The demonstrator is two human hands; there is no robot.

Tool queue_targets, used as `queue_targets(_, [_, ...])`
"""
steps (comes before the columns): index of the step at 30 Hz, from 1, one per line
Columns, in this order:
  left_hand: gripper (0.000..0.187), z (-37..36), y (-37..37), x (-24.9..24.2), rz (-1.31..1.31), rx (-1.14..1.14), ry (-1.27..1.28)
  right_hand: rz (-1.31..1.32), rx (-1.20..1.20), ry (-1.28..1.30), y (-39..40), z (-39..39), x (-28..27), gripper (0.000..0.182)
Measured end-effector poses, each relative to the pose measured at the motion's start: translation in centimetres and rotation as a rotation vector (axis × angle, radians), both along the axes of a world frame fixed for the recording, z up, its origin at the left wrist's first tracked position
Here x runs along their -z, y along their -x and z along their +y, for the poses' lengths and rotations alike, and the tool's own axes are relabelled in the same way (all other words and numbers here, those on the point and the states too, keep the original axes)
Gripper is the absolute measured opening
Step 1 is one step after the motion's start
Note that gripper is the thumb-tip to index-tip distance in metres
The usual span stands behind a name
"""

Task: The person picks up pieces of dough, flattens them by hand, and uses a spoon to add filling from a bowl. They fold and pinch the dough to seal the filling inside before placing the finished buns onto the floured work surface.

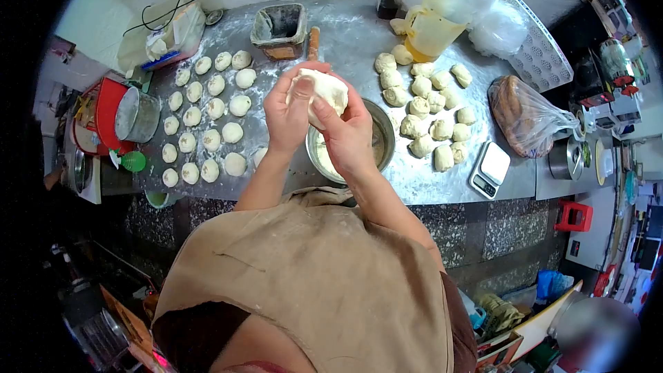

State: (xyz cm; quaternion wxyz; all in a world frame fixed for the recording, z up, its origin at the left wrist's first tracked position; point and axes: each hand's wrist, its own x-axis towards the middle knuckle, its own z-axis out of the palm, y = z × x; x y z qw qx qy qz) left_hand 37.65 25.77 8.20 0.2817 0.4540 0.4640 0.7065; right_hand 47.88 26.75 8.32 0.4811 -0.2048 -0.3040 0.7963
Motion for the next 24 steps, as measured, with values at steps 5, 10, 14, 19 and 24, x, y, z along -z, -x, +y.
queue_targets(5, [0.023,1.3,0.5,2.5,0.441,-0.319,-0.085,-0.021,0.035,0.031,0.4,0.1,1.4,0.042])
queue_targets(10, [0.028,1.0,-0.2,1.4,-0.453,0.086,-0.034,-0.386,0.148,-0.231,-0.8,2.5,2.2,0.036])
queue_targets(14, [0.032,0.0,2.4,0.6,0.276,0.198,0.354,-0.851,-0.023,-0.78,-2.3,4.1,-0.2,0.034])
queue_targets(19, [0.029,1.2,0.3,2.1,-0.23,-0.049,0.231,-0.429,0.303,-0.273,-0.2,3.6,0.4,0.029])
queue_targets(24, [0.037,1.4,1.6,2.4,0.025,0.054,0.141,-0.69,0.174,-0.555,-1.7,4.5,1.7,0.024])
